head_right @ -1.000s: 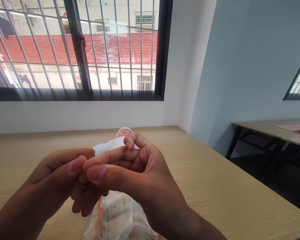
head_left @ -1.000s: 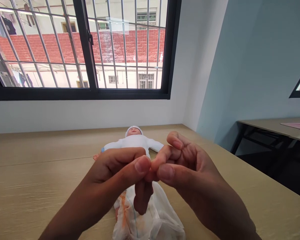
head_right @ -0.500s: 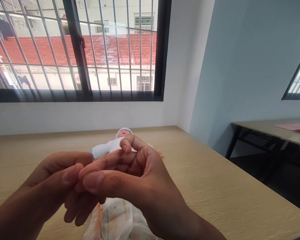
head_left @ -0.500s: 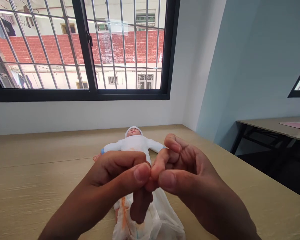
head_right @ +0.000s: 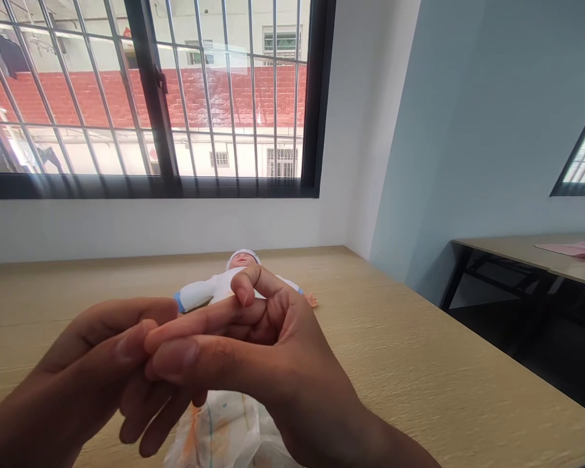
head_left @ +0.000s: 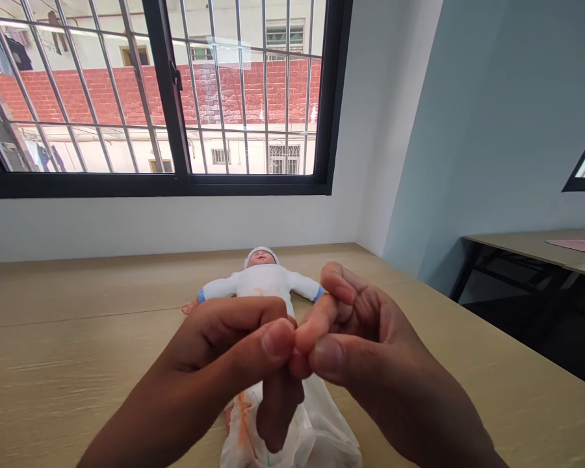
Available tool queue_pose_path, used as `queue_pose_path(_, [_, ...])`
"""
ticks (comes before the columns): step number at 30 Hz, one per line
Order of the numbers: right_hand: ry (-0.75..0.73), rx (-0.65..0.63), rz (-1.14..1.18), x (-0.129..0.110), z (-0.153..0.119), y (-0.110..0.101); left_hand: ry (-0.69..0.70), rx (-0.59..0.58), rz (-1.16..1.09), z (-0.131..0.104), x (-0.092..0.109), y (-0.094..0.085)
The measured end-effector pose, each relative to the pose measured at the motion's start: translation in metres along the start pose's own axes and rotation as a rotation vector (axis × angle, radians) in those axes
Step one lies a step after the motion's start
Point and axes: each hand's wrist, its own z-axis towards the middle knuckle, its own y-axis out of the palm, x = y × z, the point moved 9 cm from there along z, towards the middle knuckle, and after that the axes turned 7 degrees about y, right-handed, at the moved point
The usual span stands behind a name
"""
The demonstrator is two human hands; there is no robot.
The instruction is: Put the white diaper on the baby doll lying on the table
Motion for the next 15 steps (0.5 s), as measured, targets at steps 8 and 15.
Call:
queue_pose_path(8, [0.015,0.01,-0.038,-0.0005,0.0039,0.001,-0.034,0.037,0.036,0.0014,0.0009,-0.0001])
queue_pose_path(15, [0.056,-0.006,-0.034,-0.0007,0.0019,0.002,0.0,0.113,0.158,-0.0007,0.0045,-0.0055])
